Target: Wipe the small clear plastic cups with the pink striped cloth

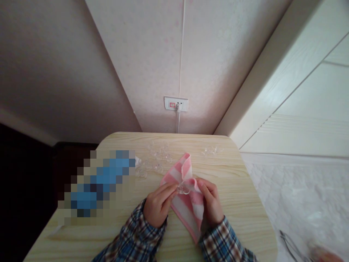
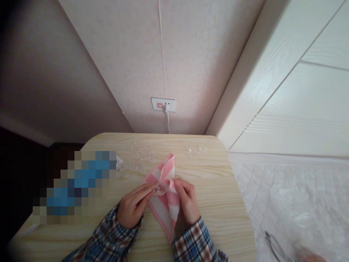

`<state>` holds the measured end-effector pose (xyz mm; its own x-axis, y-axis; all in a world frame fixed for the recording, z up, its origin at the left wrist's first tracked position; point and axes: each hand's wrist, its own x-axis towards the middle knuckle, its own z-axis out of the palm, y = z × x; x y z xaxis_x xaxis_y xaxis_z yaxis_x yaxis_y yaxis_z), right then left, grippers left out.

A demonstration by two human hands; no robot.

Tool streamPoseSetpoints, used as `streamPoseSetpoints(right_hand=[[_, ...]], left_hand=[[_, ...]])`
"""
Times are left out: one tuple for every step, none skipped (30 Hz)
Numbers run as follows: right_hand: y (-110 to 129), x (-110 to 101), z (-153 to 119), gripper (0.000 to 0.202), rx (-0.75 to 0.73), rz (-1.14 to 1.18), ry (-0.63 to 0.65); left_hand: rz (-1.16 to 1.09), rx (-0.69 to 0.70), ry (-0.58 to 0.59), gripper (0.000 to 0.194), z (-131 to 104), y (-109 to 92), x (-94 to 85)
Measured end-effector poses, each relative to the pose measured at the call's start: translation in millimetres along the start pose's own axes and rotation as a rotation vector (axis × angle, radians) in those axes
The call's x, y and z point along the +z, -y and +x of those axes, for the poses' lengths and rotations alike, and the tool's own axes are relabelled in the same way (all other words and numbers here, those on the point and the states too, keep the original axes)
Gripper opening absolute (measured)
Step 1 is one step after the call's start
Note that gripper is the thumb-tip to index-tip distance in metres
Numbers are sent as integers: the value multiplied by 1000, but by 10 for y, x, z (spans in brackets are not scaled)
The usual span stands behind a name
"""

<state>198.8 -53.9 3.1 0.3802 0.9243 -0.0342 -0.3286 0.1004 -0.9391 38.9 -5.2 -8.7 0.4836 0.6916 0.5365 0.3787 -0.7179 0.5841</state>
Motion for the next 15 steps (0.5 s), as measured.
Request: streamPoseSetpoints(right_hand=[[-1, 6, -2, 16, 2, 8, 16], [1, 10, -1, 16, 7, 9, 44], [4, 11, 2, 16, 17, -1, 82], [8, 10, 6, 16, 26, -20, 126], [12, 8, 12, 17, 33, -42, 167], [16, 4, 17, 18, 36, -65, 198], [20, 0, 20, 18, 34, -86, 221], [22, -4, 23, 19, 31, -99, 236], [22, -8, 24, 19, 28, -102, 243], [21, -12, 23, 18, 25, -100, 244], [20, -15, 22, 18, 26, -95, 242], [17, -18, 21, 17, 26, -90, 237], [15, -22, 21, 17, 25, -87, 229], [13, -25, 21, 17, 24, -90, 226], [12, -30, 23, 16, 24, -98, 227]], left_hand=[[-2, -5, 1, 20, 3, -3, 2], [-7, -8, 7, 19, 6, -6, 3], [-14, -11, 14, 19, 9, -11, 3], [-25, -12, 24, 19, 13, -15, 1], [-35, -13, 31, 19, 17, -21, -2], [-44, -16, 35, 19, 21, -26, -5], [-51, -18, 36, 18, 25, -30, -9], [-55, -18, 37, 18, 29, -34, -12], [-55, -18, 34, 18, 32, -37, -14], [-54, -16, 31, 17, 35, -39, -15], [-51, -15, 27, 17, 37, -41, -15], [-50, -14, 25, 16, 38, -42, -14], [-49, -16, 26, 16, 39, -44, -14], [-50, -20, 30, 15, 41, -47, -14], [-52, -26, 36, 15, 42, -50, -15]])
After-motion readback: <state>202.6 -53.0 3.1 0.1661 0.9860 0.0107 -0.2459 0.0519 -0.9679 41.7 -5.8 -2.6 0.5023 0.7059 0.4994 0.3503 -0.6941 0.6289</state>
